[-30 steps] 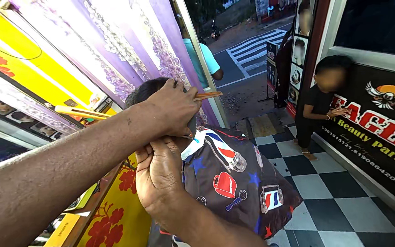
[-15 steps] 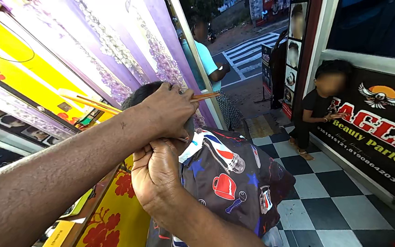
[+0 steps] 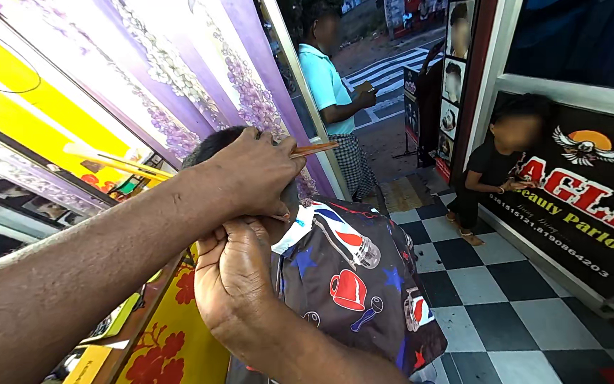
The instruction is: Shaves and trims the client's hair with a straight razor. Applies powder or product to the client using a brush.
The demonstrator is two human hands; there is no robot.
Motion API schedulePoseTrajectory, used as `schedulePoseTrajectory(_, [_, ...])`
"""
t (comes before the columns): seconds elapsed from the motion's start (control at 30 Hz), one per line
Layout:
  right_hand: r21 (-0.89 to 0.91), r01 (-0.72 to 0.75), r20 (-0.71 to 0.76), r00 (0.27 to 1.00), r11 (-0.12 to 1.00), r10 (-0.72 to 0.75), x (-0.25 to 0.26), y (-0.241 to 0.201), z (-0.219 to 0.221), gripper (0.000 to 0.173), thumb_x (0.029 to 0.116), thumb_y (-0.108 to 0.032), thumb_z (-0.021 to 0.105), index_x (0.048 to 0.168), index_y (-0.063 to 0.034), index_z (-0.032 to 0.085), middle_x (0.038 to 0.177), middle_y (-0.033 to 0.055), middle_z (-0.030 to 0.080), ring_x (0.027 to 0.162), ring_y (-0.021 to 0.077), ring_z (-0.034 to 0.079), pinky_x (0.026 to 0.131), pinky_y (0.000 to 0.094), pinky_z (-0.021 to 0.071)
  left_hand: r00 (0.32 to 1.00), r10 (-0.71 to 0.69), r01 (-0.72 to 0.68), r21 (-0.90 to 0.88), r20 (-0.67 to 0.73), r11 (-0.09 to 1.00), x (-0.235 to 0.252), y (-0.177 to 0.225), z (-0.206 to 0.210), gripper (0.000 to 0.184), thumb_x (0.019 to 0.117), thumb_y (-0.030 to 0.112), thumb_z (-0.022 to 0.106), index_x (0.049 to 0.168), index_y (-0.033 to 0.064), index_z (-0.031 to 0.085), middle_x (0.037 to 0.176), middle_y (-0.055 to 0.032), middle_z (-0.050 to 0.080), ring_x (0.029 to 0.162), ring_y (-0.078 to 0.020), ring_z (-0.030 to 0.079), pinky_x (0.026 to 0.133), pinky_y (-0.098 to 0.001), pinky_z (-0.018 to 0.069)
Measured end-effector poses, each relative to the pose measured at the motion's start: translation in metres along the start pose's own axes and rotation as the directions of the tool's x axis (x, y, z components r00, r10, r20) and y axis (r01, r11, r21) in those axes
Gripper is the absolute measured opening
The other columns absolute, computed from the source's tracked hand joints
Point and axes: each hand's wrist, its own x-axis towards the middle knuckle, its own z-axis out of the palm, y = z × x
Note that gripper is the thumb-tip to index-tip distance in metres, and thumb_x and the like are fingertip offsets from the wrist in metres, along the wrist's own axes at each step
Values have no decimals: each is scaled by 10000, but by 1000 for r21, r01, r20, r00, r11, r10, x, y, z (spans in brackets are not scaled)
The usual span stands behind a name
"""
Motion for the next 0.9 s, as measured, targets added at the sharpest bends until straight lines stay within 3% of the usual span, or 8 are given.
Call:
schedulePoseTrajectory(0.53, [34, -65, -6, 998, 997, 65, 1, 4, -2, 93, 1048, -58, 514, 1073, -122, 577, 973, 25, 634, 897, 112, 664, 838, 220, 558, 1000, 1, -1, -2, -6, 1000, -7, -4, 12, 932, 788, 671, 757, 1515, 151, 493, 1419, -159, 530, 1206, -368, 573, 1021, -559, 425])
schedulePoseTrajectory(0.77, [51, -89, -12, 996, 995, 90, 4, 7, -2, 98, 1054, -84, 511, 1118, -127, 572, 1025, 30, 635, 964, 127, 659, 895, 237, 546, 996, 49, -49, 5, -76, 999, -9, -10, 21, 926, 785, 668, 758, 1500, 137, 507, 1405, -158, 546, 1208, -365, 582, 1013, -548, 440])
schedulePoseTrajectory(0.9, [41, -82, -13, 997, 996, 82, 6, 10, -1, 92, 1054, -90, 509, 1102, -128, 578, 1001, 24, 633, 943, 113, 657, 874, 223, 548, 990, 80, -81, 0, -119, 997, -9, -14, 25, 918, 784, 655, 767, 1497, 135, 515, 1387, -158, 560, 1202, -356, 587, 1016, -551, 435])
